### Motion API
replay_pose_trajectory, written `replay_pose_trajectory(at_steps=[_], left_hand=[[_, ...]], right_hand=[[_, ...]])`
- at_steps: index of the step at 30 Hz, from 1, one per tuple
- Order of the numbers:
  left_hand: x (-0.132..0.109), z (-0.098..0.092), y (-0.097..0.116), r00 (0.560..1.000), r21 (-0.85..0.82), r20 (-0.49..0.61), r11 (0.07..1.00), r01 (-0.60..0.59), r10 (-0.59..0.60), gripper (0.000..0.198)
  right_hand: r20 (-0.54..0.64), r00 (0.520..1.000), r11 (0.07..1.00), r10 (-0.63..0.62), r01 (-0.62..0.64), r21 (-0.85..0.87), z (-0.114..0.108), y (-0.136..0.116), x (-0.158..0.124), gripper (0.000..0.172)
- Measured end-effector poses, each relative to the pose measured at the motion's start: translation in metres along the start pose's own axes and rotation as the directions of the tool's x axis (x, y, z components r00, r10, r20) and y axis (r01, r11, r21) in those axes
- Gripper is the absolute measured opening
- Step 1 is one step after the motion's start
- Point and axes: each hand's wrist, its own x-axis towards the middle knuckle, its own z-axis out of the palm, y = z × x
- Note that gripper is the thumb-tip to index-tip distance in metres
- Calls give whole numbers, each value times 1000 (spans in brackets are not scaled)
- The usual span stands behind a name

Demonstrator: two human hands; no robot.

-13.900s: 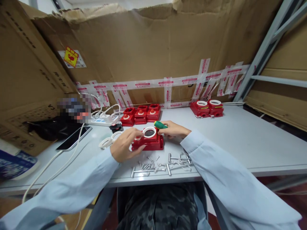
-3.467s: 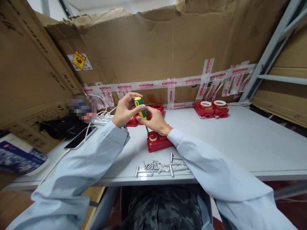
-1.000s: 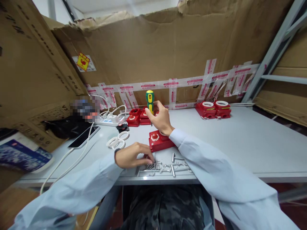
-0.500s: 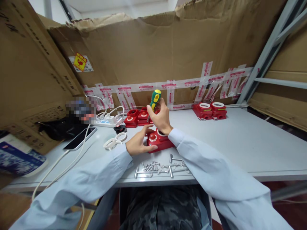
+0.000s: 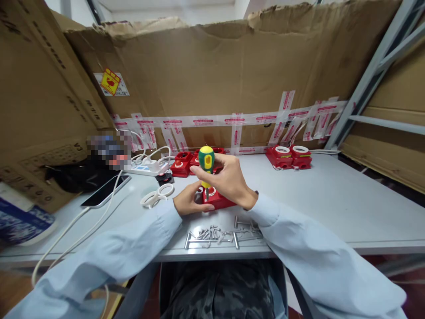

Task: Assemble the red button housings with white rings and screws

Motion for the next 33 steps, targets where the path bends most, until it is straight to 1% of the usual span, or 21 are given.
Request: replay_pose_trajectory(at_steps=[2, 5, 8, 14, 21, 28, 33], left_hand=[[0, 0, 0, 1000, 23, 2, 1000, -13, 13, 67], [-1, 0, 1, 1000, 34, -9, 999, -25, 25, 66], [0, 0, 2, 999, 29, -4, 999, -46, 46, 69], [0, -1, 3, 998, 20, -5, 997, -70, 70, 70], [0, -2, 6, 999, 33, 5, 998, -46, 46, 69], [-1, -3, 7, 1000, 37, 3, 999, -2, 1, 63], [0, -2, 5, 1000, 33, 6, 999, -22, 22, 66]], right_hand=[[-33, 999, 1000, 10, -10, -2, 5, 4, -2, 24], [-35, 999, 999, 31, -32, -30, 7, 10, -1, 25], [-39, 999, 998, 28, -30, -59, 6, 12, 0, 26], [-44, 998, 998, 35, -38, -58, 3, 11, -2, 27], [-57, 997, 996, 48, -52, -68, 5, 13, 0, 31], [-51, 998, 988, 43, -50, -146, 8, 13, 2, 32], [-73, 997, 985, 7, -19, -169, 8, 10, 3, 33]])
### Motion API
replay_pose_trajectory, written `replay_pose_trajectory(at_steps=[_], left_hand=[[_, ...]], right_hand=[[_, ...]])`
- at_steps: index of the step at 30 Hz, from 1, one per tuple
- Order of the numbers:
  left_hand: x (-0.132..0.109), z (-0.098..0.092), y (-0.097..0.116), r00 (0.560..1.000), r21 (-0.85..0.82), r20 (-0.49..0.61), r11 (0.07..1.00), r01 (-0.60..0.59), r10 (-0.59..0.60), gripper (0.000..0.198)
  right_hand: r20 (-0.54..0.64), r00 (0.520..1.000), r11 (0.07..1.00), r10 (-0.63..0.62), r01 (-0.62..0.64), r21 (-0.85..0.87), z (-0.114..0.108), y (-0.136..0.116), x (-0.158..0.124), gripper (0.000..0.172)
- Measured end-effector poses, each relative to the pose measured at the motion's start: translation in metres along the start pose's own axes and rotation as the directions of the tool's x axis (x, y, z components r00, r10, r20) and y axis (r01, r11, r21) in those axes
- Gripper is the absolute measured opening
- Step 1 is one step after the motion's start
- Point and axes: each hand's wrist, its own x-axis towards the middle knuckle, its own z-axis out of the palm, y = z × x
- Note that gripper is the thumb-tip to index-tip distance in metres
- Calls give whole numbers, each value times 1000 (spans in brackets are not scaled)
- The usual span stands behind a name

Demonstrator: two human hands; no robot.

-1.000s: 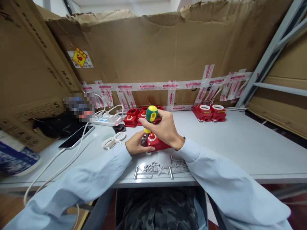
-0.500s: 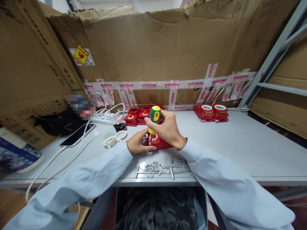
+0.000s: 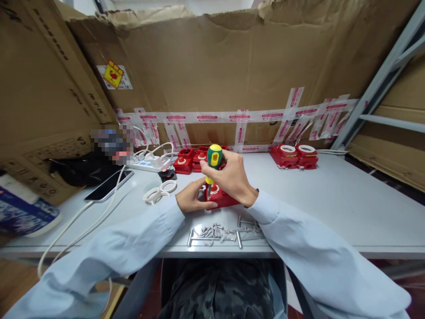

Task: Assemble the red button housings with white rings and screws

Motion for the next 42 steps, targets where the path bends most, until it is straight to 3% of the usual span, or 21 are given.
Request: replay_pose_trajectory(at_steps=[7, 12, 15, 17, 20, 23, 26, 30, 32, 38, 42], left_hand=[[0, 0, -2, 1000, 7, -3, 1000, -2, 2, 68], [1, 1, 3, 999, 20, -6, 998, -52, 52, 66], [2, 2, 7, 998, 44, -4, 997, -63, 63, 61], [4, 3, 9, 999, 62, 11, 997, -53, 52, 56], [6, 3, 11, 998, 74, 16, 996, -56, 55, 53], [6, 2, 10, 995, 64, -15, 993, -96, 98, 56], [6, 2, 8, 993, 63, -16, 992, -113, 114, 60], [6, 2, 5, 999, 92, 8, 995, -48, 48, 57], [7, 2, 6, 999, 94, 6, 995, -39, 38, 54], [9, 1, 12, 1000, 132, 9, 991, 5, -6, 55], [8, 2, 10, 998, 77, 3, 995, -56, 56, 61]], right_hand=[[8, 1000, 999, 16, -15, -28, -3, 2, 0, 34], [34, 995, 985, -97, 101, -138, -2, -4, 0, 23], [124, 981, 952, -152, 179, -248, -1, -11, 3, 41], [203, 964, 889, -169, 238, -392, -1, -18, 7, 37], [249, 948, 697, -195, 313, -645, -1, -34, 13, 35], [264, 948, 583, -175, 316, -749, 1, -49, 20, 39], [312, 942, 610, -119, 318, -726, 3, -59, 30, 38], [453, 892, 690, 1, 327, -646, -4, -66, 42, 30], [487, 873, 717, 32, 319, -620, -12, -70, 45, 35], [363, 924, 606, 122, 220, -764, -14, -76, 46, 55], [478, 876, 618, 70, 338, -710, -7, -74, 49, 40]])
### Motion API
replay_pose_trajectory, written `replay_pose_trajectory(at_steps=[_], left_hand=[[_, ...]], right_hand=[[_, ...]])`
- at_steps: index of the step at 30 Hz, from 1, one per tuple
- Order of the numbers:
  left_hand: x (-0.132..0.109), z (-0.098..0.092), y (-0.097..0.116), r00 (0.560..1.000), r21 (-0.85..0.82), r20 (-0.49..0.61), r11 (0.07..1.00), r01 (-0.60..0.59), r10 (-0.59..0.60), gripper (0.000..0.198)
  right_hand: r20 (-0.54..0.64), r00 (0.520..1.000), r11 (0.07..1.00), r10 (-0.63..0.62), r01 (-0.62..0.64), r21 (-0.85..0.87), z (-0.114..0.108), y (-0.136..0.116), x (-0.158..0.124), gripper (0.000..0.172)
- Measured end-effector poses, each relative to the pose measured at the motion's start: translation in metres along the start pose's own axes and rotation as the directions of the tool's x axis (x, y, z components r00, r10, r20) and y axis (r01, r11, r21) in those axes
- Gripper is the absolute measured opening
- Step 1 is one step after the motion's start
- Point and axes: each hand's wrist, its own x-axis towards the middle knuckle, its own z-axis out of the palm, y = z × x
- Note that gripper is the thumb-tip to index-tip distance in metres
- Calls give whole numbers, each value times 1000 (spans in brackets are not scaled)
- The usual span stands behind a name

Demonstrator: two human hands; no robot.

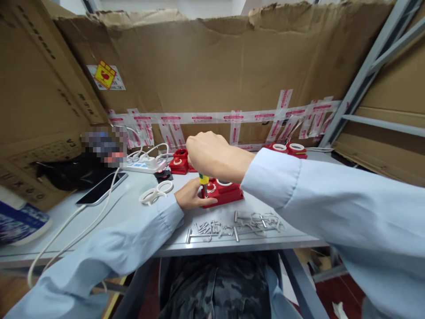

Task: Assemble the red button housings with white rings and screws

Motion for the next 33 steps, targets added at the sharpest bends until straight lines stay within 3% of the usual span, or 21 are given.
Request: replay_pose_trajectory(at_steps=[5, 8, 11, 15, 17, 23, 27, 29, 33], left_hand=[[-2, -1, -4, 1000, -1, 17, 1000, 11, -11, 61], [-2, -2, -5, 999, 5, 27, 1000, 27, -27, 56], [-2, -3, -4, 999, 12, 33, 1000, 18, -19, 57], [-1, -4, -1, 999, 51, 29, 998, 40, -42, 62], [-2, -4, -2, 999, 62, 21, 997, 49, -51, 61], [-3, -4, -5, 1000, 33, 25, 999, 5, -6, 59], [-2, -5, -3, 999, 23, 24, 999, 23, -24, 58], [-1, -4, -2, 1000, 22, 21, 1000, 22, -23, 58], [-1, -4, -4, 1000, 19, 26, 1000, 3, -3, 59]], right_hand=[[146, 961, 971, -236, 226, 81, -7, 9, -3, 10], [172, 918, 934, -356, 342, 107, -13, 13, -7, 21], [231, 942, 964, -243, 261, -49, -15, 8, -9, 18], [223, 969, 965, -106, 154, -213, -15, 0, -9, 38], [253, 964, 971, -81, 134, -200, -17, 0, -9, 30], [408, 898, 975, -166, 211, -66, -25, 2, -13, 19], [331, 943, 988, -41, 88, -126, -21, 2, -13, 31], [311, 950, 992, -18, 56, -116, -18, 3, -11, 28], [363, 914, 982, -178, 189, 5, -17, 4, -7, 15]])
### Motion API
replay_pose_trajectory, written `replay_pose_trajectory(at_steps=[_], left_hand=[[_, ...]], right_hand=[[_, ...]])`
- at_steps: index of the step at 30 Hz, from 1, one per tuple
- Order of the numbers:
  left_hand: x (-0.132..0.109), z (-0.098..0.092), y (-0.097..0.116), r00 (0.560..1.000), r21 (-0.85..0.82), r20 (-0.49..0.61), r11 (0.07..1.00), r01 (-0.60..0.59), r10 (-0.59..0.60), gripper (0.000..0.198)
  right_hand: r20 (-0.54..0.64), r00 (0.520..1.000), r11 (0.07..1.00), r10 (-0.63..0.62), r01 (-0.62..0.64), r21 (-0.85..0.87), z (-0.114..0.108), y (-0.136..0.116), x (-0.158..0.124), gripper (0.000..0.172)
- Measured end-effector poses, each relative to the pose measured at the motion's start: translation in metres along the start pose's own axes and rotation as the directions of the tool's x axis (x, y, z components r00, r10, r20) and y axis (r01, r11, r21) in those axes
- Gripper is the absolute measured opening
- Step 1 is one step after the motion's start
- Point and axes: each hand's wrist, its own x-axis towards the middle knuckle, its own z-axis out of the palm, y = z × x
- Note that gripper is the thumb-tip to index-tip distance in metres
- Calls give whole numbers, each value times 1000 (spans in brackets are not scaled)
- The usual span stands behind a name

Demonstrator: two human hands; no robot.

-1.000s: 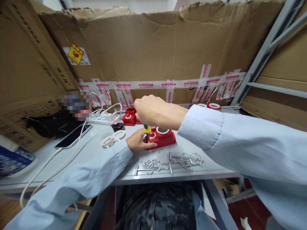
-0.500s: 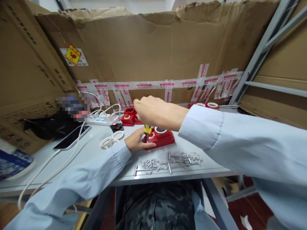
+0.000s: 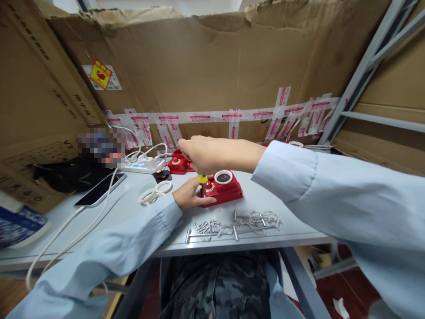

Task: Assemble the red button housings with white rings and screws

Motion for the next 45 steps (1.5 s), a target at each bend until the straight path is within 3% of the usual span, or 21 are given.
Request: replay_pose_trajectory(at_steps=[3, 8, 10, 13, 19, 25, 31, 36, 41, 45], left_hand=[[0, 0, -1, 1000, 2, -8, 1000, -19, 19, 56], [1, 1, -1, 1000, 16, 4, 1000, 13, -13, 61], [1, 2, -2, 1000, 7, -9, 1000, -1, 1, 61], [0, 2, -2, 999, 6, -24, 999, -31, 32, 60], [1, 0, 3, 1000, 10, 6, 1000, 27, -27, 62], [1, 2, 0, 1000, 6, -15, 1000, 7, -6, 63], [2, 2, -1, 1000, 21, -8, 1000, 18, -18, 59], [1, 2, -1, 999, 10, -20, 999, 32, -32, 66], [2, 2, -1, 1000, 0, -5, 1000, 7, -7, 63], [1, 3, -2, 1000, -15, -15, 1000, -7, 6, 63]], right_hand=[[17, 999, 999, -38, 38, 12, -2, -2, 0, 19], [-30, 990, 990, 138, -139, -18, -1, -3, 0, 25], [4, 998, 998, 67, -67, 23, -3, -4, 0, 20], [63, 997, 997, -51, 46, 69, -7, -6, -3, 28], [-32, 993, 993, 116, -117, -25, -4, -3, -2, 27], [-7, 998, 996, -66, 66, 66, -3, 3, 2, 30], [-83, 989, 992, 121, -118, 43, 0, 2, 1, 27], [-15, 1000, 993, 14, -12, 120, -1, 0, 2, 43], [-105, 990, 995, 94, -91, 38, 3, 1, 4, 31], [-81, 996, 996, 21, -13, 93, 1, 3, 4, 32]])
